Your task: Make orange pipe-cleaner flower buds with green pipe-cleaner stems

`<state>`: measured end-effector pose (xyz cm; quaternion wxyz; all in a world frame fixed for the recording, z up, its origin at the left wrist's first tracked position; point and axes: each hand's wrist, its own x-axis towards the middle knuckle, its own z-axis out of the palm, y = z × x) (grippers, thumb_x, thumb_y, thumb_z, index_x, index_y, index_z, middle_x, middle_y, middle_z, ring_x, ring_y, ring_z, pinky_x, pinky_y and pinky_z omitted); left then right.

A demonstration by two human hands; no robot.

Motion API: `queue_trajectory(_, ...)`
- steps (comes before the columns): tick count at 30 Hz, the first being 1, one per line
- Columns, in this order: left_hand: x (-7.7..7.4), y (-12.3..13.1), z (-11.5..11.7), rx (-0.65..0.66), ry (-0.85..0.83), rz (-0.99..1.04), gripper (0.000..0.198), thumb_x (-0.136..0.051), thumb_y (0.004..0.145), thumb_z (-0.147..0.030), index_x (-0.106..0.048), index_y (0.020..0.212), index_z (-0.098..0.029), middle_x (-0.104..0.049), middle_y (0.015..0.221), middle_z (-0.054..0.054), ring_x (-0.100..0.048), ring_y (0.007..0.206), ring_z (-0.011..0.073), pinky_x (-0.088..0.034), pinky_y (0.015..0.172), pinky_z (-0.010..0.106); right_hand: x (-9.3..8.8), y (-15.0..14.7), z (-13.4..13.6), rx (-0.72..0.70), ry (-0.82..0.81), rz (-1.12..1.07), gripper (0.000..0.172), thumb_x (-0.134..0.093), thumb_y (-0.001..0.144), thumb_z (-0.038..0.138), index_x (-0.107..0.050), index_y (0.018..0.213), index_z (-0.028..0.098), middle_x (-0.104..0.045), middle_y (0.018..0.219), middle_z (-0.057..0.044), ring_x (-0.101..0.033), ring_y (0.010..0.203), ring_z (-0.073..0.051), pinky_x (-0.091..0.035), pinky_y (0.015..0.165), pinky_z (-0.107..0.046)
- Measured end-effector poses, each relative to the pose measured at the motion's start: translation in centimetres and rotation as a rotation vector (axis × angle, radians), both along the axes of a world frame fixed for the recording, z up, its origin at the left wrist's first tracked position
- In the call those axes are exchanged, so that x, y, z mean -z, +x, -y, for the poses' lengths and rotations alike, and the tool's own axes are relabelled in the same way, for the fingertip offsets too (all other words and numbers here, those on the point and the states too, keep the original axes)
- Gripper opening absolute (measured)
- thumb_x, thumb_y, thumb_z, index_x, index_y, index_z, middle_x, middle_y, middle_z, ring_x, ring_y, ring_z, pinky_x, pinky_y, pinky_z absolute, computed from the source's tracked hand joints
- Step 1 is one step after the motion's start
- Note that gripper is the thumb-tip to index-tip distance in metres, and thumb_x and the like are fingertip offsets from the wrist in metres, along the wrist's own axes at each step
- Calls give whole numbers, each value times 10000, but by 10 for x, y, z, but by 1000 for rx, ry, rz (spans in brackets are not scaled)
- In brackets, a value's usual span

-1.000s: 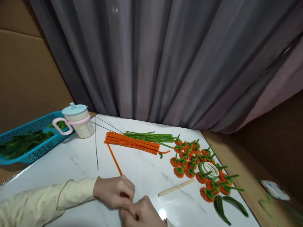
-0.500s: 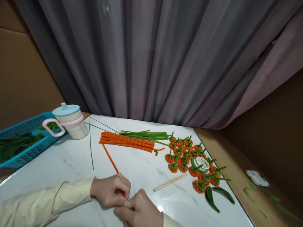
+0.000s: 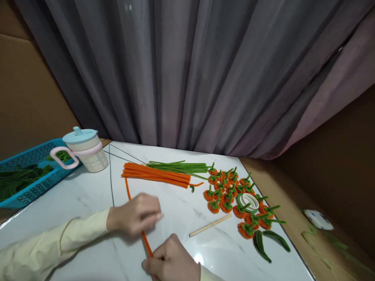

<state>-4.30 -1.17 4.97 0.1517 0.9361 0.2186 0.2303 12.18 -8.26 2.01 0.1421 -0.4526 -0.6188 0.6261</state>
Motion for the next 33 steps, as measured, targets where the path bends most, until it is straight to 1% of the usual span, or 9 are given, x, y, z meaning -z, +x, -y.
queue_trajectory(2,-22,2,-28,-289,-35,-113,284,-340,913,-226,-592,800,-158,-648,771,53,-586,685,145,-448,639,232,1,1,0,-27,-11,2,390,-611,732,317,-495,405,139,-381,336,56,-305,336,-29,-211,360,-187)
queue_trajectory(4,-34,5,-63,-420,-11,-261,281,-337,922,-219,-605,972,-153,-657,991,75,-603,885,174,-456,788,260,3,4,0,-56,7,-8,402,-618,738,340,-495,413,137,-380,348,57,-302,350,-29,-210,363,-187)
queue_trajectory(7,-32,14,-113,-430,4,-383,294,-455,867,-188,-582,1123,-119,-581,1204,133,-532,1106,246,-408,930,324,8,10,0,-90,56,-18,464,-622,751,433,-487,424,133,-314,366,72,-258,383,-25,-180,368,-188)
queue_trajectory(9,-23,21,-136,-382,-21,-502,326,-592,788,-202,-609,1109,-154,-586,1209,108,-560,1074,249,-433,907,315,9,13,-1,-112,79,-29,495,-617,754,486,-487,435,131,-281,384,76,-241,402,-25,-169,371,-187)
queue_trajectory(11,-14,29,-150,-356,-37,-603,234,-617,791,-207,-645,1018,-155,-623,1127,103,-592,1006,238,-452,887,345,9,16,-1,-127,94,-32,497,-611,757,503,-500,449,129,-284,394,76,-236,408,-25,-168,369,-182)
queue_trajectory(15,-12,40,-162,-347,-44,-703,228,-534,898,-297,-601,1038,-130,-611,1093,84,-587,992,210,-461,885,437,11,17,-2,-136,119,-32,456,-601,777,466,-551,483,121,-353,407,71,-257,405,-21,-202,368,-162)
queue_trajectory(23,-27,46,-181,-329,-174,-801,342,-543,893,-339,-530,1172,-140,-583,1135,92,-597,967,211,-503,828,414,10,18,-4,-158,133,-39,352,-606,783,384,-618,551,120,-454,420,67,-327,344,-10,-276,359,-126)
queue_trajectory(30,-14,65,-172,-446,-231,-833,315,-558,888,-296,-537,1163,-145,-570,1154,92,-590,980,214,-509,825,417,0,18,-3,-160,116,-37,318,-592,785,329,-603,540,125,-476,430,73,-360,330,-6,-320,379,-120)
queue_trajectory(33,-20,68,-175,-516,-247,-720,295,-552,892,-294,-548,1145,-143,-572,1149,90,-587,985,214,-505,830,417,2,17,-2,-137,128,-29,303,-604,766,335,-602,543,129,-484,431,69,-361,333,-15,-320,379,-134)
